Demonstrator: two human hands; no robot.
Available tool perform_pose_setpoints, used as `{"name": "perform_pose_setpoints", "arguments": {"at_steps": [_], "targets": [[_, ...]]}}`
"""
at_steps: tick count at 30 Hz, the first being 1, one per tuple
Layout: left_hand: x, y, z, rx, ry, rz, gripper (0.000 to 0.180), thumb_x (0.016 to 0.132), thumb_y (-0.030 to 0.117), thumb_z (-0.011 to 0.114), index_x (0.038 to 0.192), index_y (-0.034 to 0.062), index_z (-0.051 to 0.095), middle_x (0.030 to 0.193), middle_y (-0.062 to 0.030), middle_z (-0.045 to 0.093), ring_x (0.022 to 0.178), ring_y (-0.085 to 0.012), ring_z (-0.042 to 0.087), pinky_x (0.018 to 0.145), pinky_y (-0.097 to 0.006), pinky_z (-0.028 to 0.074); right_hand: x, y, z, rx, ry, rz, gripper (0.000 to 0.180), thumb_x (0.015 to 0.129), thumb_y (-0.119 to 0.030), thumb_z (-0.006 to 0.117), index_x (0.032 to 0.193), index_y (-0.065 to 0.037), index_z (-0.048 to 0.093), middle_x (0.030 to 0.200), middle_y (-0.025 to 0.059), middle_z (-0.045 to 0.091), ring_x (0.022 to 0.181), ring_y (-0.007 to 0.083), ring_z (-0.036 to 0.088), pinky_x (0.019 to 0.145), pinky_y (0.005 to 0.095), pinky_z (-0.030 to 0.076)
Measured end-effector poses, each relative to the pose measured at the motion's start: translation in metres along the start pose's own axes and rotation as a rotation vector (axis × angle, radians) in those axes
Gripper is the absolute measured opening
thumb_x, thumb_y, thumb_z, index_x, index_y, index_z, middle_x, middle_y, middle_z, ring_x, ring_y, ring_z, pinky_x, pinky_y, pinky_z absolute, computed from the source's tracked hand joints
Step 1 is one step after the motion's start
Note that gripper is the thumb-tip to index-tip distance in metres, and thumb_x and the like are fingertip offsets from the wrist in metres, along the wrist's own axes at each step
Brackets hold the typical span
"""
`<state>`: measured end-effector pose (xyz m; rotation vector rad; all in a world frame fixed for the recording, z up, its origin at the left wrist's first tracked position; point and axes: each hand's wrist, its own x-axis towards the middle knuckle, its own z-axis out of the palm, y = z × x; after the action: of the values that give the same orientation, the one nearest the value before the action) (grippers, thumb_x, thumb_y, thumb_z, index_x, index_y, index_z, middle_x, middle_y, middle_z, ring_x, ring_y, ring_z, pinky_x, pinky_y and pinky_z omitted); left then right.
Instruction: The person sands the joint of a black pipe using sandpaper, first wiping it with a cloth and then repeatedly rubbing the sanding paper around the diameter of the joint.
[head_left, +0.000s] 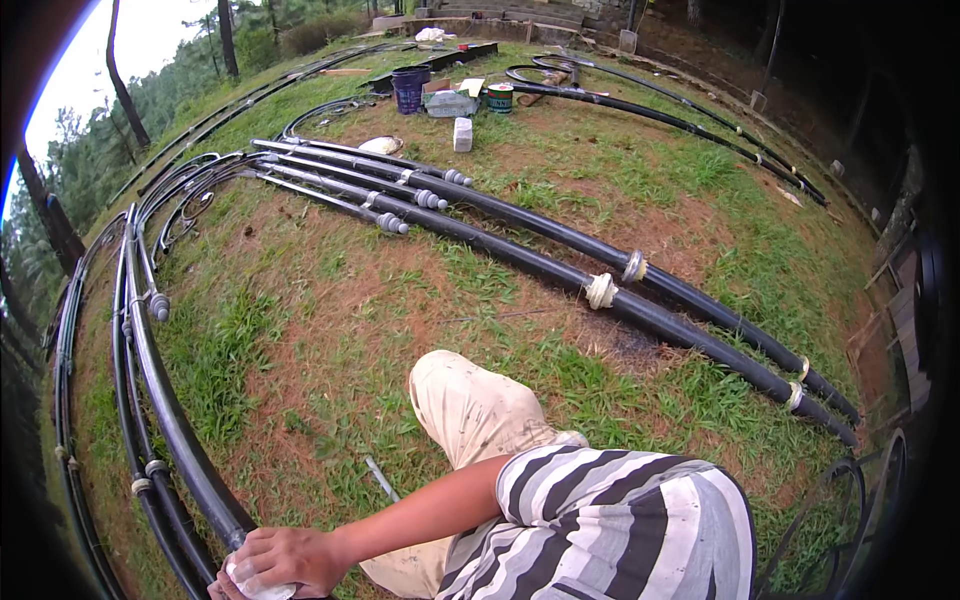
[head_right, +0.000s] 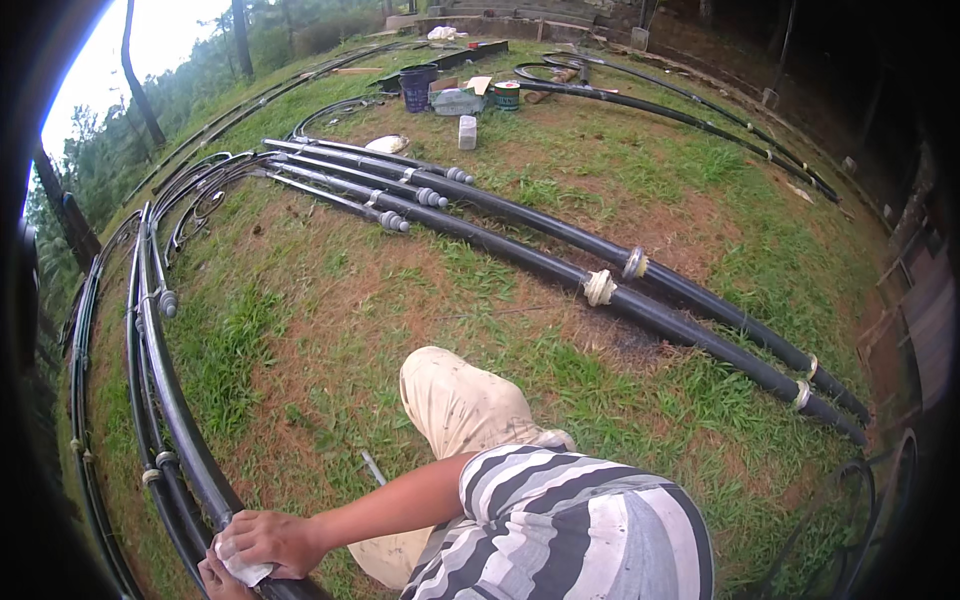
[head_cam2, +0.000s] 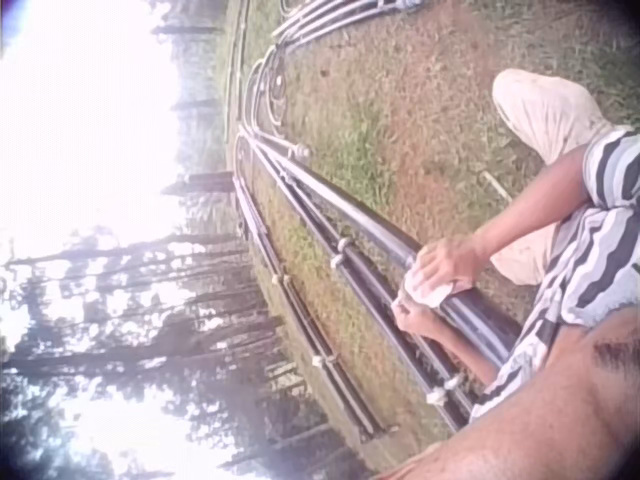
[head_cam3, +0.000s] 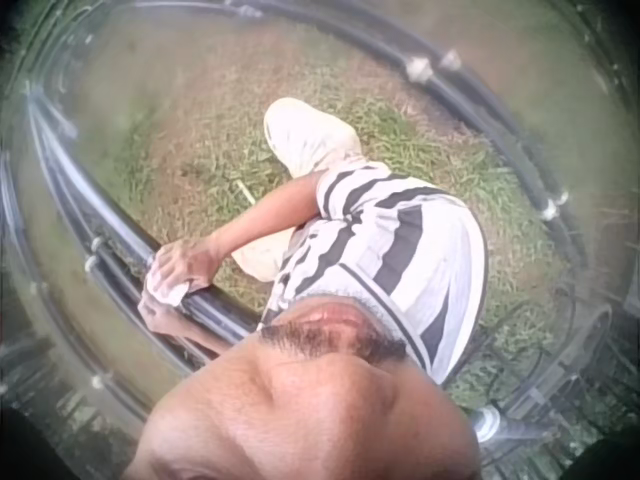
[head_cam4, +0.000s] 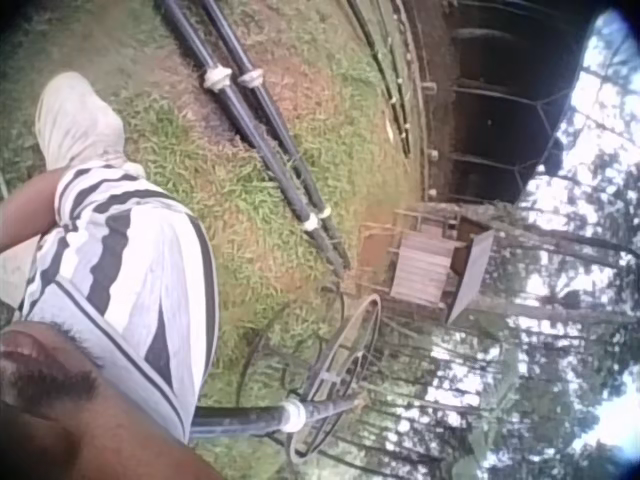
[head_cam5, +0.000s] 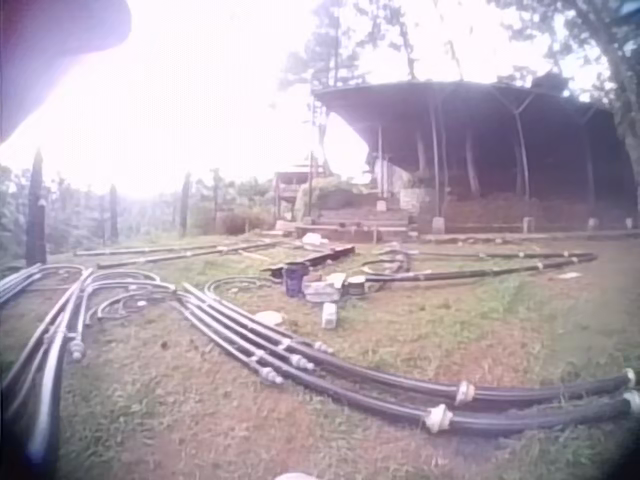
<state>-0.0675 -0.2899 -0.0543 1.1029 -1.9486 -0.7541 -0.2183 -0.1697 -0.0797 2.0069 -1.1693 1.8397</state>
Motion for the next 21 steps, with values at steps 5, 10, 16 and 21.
{"name": "perform_pose_setpoints", "arguments": {"at_steps": [5, 10, 16, 21], "targets": [[0.002, -0.01, 0.002, -0.072, -0.015, -0.006, 0.025, 0.105, 0.02, 0.066, 0.106, -0.002, 0.078, 0.094, -0.0139, 0.077, 0.083, -0.0234, 0.067, 0.08, -0.038, 0.055, -0.004, 0.006, 0.007, -0.032, 0.022, -0.014, 0.035, 0.086, -0.021, 0.075, 0.117, -0.008, 0.071, 0.127, 0.0103, 0.07, 0.125, 0.0339, 0.064, 0.105, 0.051, 0.048], [0.007, -0.021, 0.001, -0.071, 0.003, 0.047, 0.024, 0.105, 0.019, 0.067, 0.105, -0.0019, 0.079, 0.094, -0.0143, 0.077, 0.083, -0.0219, 0.067, 0.078, -0.037, 0.056, -0.006, 0.011, 0.016, -0.091, 0.04, -0.051, 0.033, 0.089, -0.029, 0.073, 0.116, -0.011, 0.075, 0.123, 0.0083, 0.074, 0.118, 0.0326, 0.068, 0.101, 0.0494, 0.051], [0.011, -0.023, 0.002, -0.053, -0.002, 0.042, 0.025, 0.105, 0.02, 0.066, 0.11, -0.0009, 0.078, 0.098, -0.0144, 0.077, 0.085, -0.0226, 0.068, 0.079, -0.038, 0.056, -0.004, 0.01, 0.012, -0.076, 0.051, -0.06, 0.032, 0.092, -0.03, 0.071, 0.118, -0.011, 0.075, 0.123, 0.0081, 0.074, 0.119, 0.0317, 0.068, 0.101, 0.0491, 0.051], [0.013, -0.026, 0.001, -0.04, -0.006, 0.042, 0.026, 0.105, 0.021, 0.065, 0.114, -0.0001, 0.077, 0.101, -0.0145, 0.077, 0.087, -0.0232, 0.069, 0.08, -0.038, 0.057, -0.002, 0.01, 0.011, -0.064, 0.069, -0.074, 0.033, 0.093, -0.03, 0.07, 0.119, -0.01, 0.074, 0.124, 0.008, 0.074, 0.121, 0.0314, 0.068, 0.101, 0.0487, 0.051]]}}
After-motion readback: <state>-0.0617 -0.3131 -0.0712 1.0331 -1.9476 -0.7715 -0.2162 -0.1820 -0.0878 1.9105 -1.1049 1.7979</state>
